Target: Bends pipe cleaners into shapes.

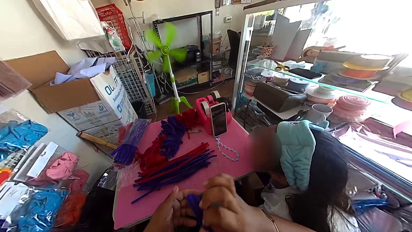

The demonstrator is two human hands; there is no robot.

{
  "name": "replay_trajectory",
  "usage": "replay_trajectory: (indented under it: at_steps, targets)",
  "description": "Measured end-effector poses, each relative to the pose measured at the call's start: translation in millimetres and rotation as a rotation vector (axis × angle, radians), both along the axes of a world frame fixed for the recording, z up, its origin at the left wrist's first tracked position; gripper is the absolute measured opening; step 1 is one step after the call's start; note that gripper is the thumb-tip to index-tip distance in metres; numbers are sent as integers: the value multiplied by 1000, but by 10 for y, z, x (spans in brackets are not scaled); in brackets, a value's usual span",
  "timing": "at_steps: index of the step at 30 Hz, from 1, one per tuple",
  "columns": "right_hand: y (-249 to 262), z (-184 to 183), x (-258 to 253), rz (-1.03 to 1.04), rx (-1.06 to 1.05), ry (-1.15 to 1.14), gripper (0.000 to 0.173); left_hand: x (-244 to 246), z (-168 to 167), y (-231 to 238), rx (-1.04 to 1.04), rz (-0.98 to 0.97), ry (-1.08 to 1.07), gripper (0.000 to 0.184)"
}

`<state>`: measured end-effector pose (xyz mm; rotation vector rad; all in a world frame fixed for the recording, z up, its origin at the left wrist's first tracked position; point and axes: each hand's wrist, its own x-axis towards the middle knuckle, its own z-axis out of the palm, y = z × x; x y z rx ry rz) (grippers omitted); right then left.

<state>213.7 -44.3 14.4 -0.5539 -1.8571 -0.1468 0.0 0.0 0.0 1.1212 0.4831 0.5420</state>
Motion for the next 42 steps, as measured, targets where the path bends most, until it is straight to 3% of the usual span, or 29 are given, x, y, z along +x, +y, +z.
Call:
replay_trajectory:
  at_steps: [2,4,8,16,23,26,28,32,35,42]
  targets:
    - [112,-69,46,-215,85,-42,13,9,-11,-101,-27,91,67,57]
    - [172,-175,26,-301,118,-97,6,45,-10,-278,-14,158,17,41]
    - [196,-360,-114,-318,82,-99,5,55,11,-399,33,334,-46,20]
    - [157,-602,-253,-255,-60,-63,5,-18,-57,-382,-16,446,-70,21]
    - [95,-536,-133,-63,-243,-129,40,-2,-127,-356,-84,507,-170,12]
    - [107,-538,-100,182,-369,140,44,1,-140,-360,-92,445,-238,14]
    - [140,-519,-99,279,-447,372,38,14,-134,-376,-75,419,-245,15]
    - [148,-470,-101,411,-654,488,31,52,-134,-388,101,388,-138,14]
    - [140,-437,-128,403,-669,476,13,89,-139,-415,293,421,20,12]
    - [138,-394,-140,294,-642,485,12,124,-191,-425,713,572,258,18]
